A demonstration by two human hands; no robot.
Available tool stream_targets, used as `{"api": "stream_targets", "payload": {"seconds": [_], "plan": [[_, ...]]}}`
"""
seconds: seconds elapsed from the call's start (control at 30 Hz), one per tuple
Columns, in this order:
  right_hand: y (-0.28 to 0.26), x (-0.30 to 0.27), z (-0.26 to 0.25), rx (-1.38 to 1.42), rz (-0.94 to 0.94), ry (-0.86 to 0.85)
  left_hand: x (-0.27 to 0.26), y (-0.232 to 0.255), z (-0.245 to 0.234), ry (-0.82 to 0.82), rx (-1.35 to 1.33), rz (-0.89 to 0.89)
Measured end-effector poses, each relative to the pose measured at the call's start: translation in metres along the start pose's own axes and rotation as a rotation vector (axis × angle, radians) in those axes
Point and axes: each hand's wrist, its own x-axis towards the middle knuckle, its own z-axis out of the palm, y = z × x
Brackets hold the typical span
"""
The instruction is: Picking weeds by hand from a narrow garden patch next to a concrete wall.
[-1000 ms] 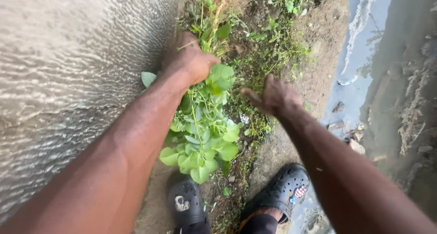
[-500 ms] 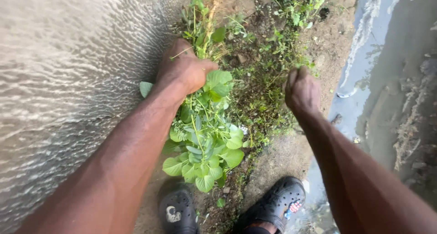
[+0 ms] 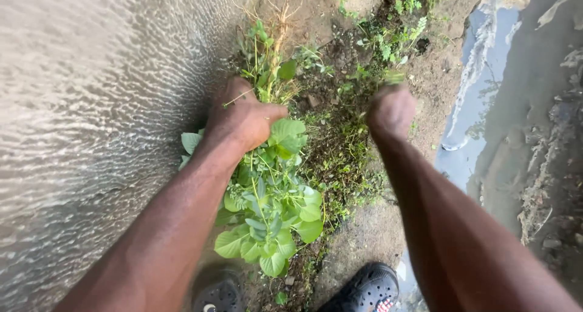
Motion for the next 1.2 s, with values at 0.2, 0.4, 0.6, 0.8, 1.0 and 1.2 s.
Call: {"api": "stream_targets", "payload": {"seconds": [0.2, 0.4, 0.6, 0.8, 1.0, 1.2], "plan": [[-0.018, -0.032, -0.073, 0.130, 0.009, -0.029, 0.000, 0.033, -0.014, -0.022, -0.049, -0.079], [-0.018, -0.009, -0.058, -0.041, 0.162, -0.112, 0.019, 0.029, 0.003, 0.031, -0.053, -0.038], [0.023, 0.025, -0.031, 0.030, 0.102, -0.021, 0.013, 0.038, 0.003, -0.022, -0.041, -0.098], [0.028, 0.036, -0.060, 0.197, 0.041, 0.033, 0.015, 0.036, 0.008, 0.034, 0.065, 0.008], [0.020, 0.058, -0.061, 0.336, 0.104, -0.069, 0.010, 0.057, 0.004, 0.001, 0.012, -0.048], [0.003, 0.067, -0.067, 0.477, 0.254, -0.270, 0.003, 0.106, -0.012, -0.155, -0.111, -0.137]]}}
